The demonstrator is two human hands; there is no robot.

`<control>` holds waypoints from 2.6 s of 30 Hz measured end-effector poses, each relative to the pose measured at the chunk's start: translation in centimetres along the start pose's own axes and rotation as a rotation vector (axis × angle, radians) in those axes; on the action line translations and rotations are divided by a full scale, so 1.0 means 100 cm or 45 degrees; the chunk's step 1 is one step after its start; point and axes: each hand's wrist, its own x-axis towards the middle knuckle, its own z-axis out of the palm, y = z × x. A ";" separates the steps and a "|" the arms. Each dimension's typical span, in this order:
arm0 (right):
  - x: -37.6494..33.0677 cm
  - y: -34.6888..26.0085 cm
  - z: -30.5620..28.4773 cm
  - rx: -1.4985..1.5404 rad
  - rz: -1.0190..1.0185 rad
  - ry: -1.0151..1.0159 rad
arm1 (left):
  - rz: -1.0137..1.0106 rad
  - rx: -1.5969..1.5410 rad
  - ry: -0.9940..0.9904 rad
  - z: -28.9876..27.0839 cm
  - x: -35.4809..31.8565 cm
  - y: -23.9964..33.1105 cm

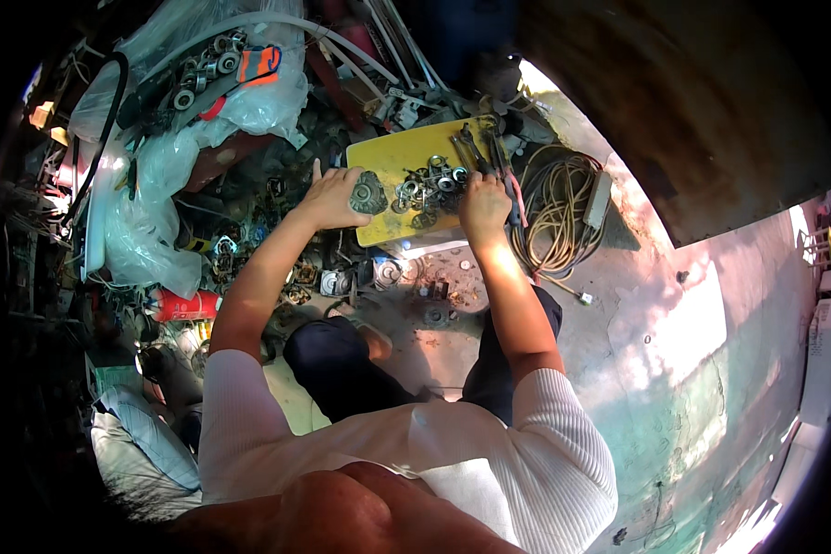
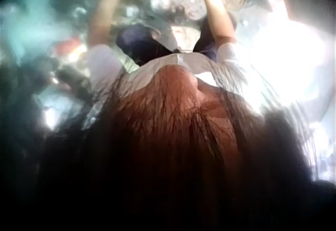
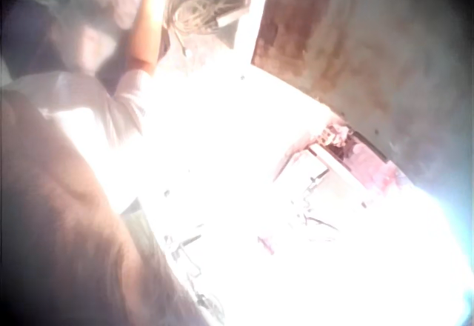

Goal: The person disassembles a metal mechanical component using pliers and a screwdriver, removing small screws and internal parts while sitting in a workshop.

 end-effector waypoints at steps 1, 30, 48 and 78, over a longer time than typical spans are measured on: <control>-0.001 0.003 0.004 0.008 0.003 0.031 | 0.000 0.017 0.015 0.002 -0.002 0.000; -0.040 -0.033 -0.065 1.597 0.277 -0.643 | -0.424 0.187 0.882 0.071 -0.006 0.066; -0.052 -0.054 -0.087 1.534 0.135 -0.792 | -0.437 -0.110 0.640 0.025 -0.013 0.058; -0.026 -0.029 -0.056 2.269 0.787 -1.290 | -0.428 -0.073 0.684 0.035 -0.019 0.056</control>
